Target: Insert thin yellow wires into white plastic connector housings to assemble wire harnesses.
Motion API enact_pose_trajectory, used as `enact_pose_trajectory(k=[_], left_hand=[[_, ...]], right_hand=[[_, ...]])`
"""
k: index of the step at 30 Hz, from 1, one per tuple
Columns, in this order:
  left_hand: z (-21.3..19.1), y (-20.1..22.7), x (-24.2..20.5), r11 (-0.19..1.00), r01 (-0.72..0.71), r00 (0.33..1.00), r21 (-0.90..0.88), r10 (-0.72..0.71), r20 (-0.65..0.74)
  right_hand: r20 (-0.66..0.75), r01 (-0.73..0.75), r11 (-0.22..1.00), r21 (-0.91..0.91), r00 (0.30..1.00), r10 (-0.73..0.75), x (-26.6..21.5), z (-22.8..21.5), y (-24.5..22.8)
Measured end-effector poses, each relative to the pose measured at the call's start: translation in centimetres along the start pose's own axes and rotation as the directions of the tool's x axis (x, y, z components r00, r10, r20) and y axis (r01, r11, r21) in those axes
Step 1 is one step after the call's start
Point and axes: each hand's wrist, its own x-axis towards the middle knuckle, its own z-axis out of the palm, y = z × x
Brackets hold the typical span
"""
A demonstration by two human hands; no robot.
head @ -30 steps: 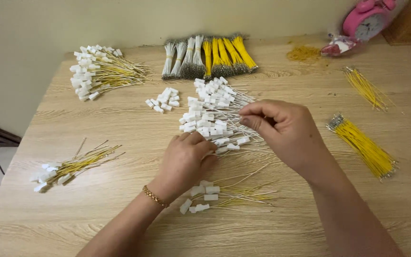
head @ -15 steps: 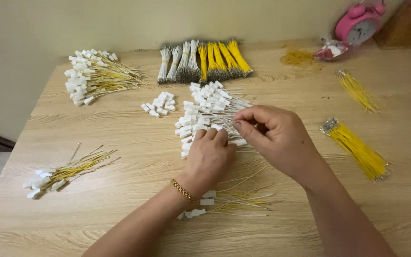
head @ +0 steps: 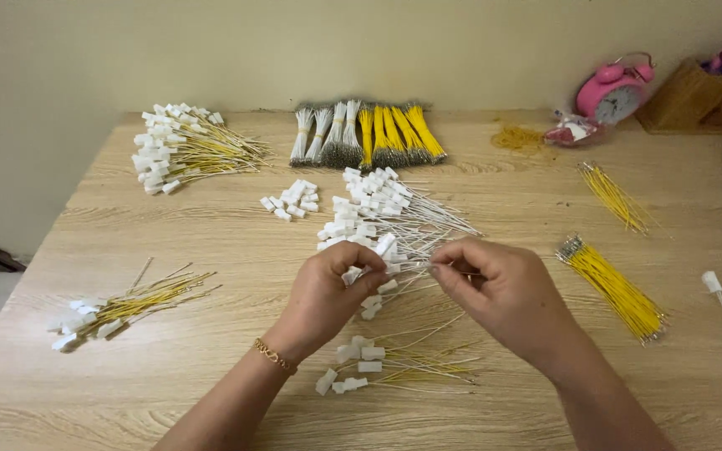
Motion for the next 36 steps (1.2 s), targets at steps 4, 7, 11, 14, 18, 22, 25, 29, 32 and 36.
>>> enact_pose_trajectory(k=[4,7,11,14,18,22,25,29,32,36], left_hand=[[0.3,-1.7,0.9,0.998,-0.054,0.998,-0.015,0.054,-0.017],[0.6,-3.3,1.4,0.998,-0.051,0.998,-0.023,0.051,-0.033],[0.3,-3.7,2.0,0.987,-0.139,0.988,0.077,0.143,-0.05],[0.1,-3.8,2.5,0.961,-0.251,0.964,0.117,0.259,-0.058],[0.0,-4.8,3.6,0.877,-0.404,0.884,0.26,0.447,-0.134],[-1.6,-2.2,2.8,0.937,-0.326,0.929,0.126,0.343,-0.143],[-1.8,-2.6,2.7,0.977,-0.211,0.977,0.028,0.211,-0.019],[-2.0,-2.9,2.6,0.991,-0.13,0.991,-0.022,0.131,0.024],[-2.5,-3.0,2.7,0.988,-0.153,0.988,0.026,0.152,0.02],[-1.6,-3.2,2.7,0.925,-0.16,0.985,-0.346,0.173,0.008]], right_hand=[[0.04,0.059,0.994,-0.089,0.998,-0.056,0.4,1.2,0.0],[0.034,0.082,0.984,-0.158,0.996,-0.078,0.7,2.3,0.7],[0.013,0.148,0.969,-0.195,0.989,-0.149,1.1,3.0,0.3],[-0.014,0.196,0.952,-0.234,0.979,-0.205,1.8,3.2,0.2],[-0.098,0.266,0.901,-0.343,0.944,-0.316,2.7,3.7,1.1],[-0.124,0.262,0.914,-0.31,0.942,-0.312,2.6,3.5,0.1],[-0.123,0.239,0.938,-0.252,0.953,-0.276,2.5,3.8,0.2],[-0.101,0.242,0.932,-0.269,0.956,-0.277,2.4,4.1,0.4],[-0.107,0.249,0.921,-0.3,0.951,-0.292,2.4,4.5,0.9],[-0.113,0.264,0.914,-0.308,0.944,-0.31,2.4,4.6,1.2]])
